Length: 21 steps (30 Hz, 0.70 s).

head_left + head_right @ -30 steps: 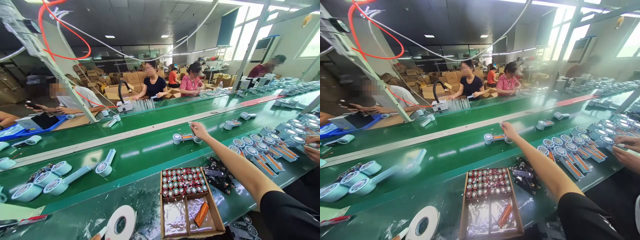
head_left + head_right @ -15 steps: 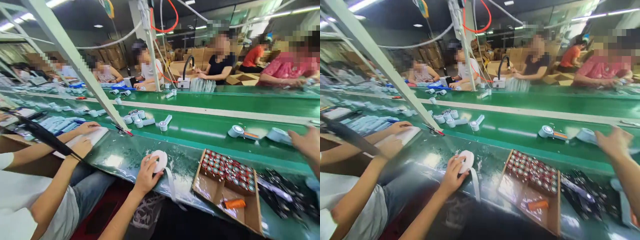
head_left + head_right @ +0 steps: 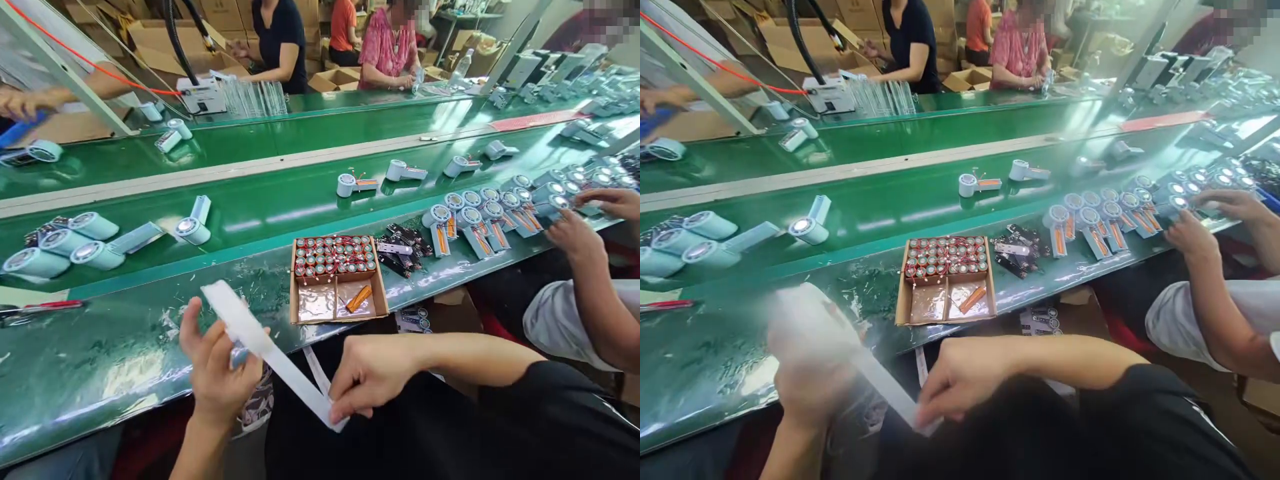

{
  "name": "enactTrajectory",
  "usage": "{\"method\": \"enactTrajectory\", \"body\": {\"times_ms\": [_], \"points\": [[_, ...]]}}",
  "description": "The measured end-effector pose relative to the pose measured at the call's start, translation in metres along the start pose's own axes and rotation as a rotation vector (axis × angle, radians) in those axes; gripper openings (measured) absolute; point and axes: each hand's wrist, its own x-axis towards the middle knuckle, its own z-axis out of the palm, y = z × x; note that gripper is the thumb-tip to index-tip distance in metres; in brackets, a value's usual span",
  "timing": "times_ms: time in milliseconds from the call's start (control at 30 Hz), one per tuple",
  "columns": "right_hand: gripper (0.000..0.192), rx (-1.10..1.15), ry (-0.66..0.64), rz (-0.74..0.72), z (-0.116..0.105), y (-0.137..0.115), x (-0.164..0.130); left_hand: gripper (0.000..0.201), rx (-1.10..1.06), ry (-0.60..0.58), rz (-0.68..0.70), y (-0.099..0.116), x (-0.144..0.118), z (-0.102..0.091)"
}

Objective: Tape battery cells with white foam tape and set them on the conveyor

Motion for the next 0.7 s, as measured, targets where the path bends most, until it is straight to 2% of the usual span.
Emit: {"method": "enactTrajectory", "body": {"times_ms": [67, 133, 200, 233, 300, 367, 433, 500, 600, 633, 700], "points": [[0.027, -0.186, 0.075, 0.03, -0.005, 0.005, -0.016, 0.029, 0.029, -0.011, -0.08, 0.003, -0.005, 0.002], [0.024, -0.416, 0.245, 0.126, -0.023, 0.006, -0.027, 0.022, 0.063, -0.032, -0.121, 0.009, -0.008, 0.005], [0.022, -0.713, 0.35, 0.256, -0.045, 0.006, -0.032, 0.02, 0.07, -0.041, -0.088, 0.017, -0.009, 0.01], [0.02, -0.874, 0.347, 0.333, -0.055, 0.006, -0.031, 0.021, 0.065, -0.047, -0.044, 0.021, -0.008, 0.012], [0.015, -1.097, 0.241, 0.481, -0.068, 0.008, -0.027, 0.026, 0.048, -0.082, 0.045, 0.027, -0.005, 0.016], [0.011, -1.159, 0.154, 0.549, -0.072, 0.006, -0.023, 0.027, 0.055, -0.125, 0.135, 0.033, -0.002, 0.015], [0.01, -1.077, 0.174, 0.461, -0.073, 0.001, -0.024, 0.025, 0.108, -0.173, 0.215, 0.035, 0.001, 0.009], [0.016, -0.842, 0.364, 0.278, -0.072, -0.009, -0.03, 0.025, 0.198, -0.237, 0.28, 0.036, 0.002, 0.0], [0.033, -0.404, 0.749, 0.037, -0.069, -0.022, -0.035, 0.034, 0.313, -0.358, 0.357, 0.034, 0.004, -0.014], [0.036, -0.317, 0.832, -0.001, -0.067, -0.024, -0.033, 0.037, 0.336, -0.395, 0.385, 0.034, 0.006, -0.018], [0.037, -0.252, 0.869, -0.021, -0.063, -0.025, -0.025, 0.04, 0.361, -0.457, 0.446, 0.034, 0.012, -0.024]]}}
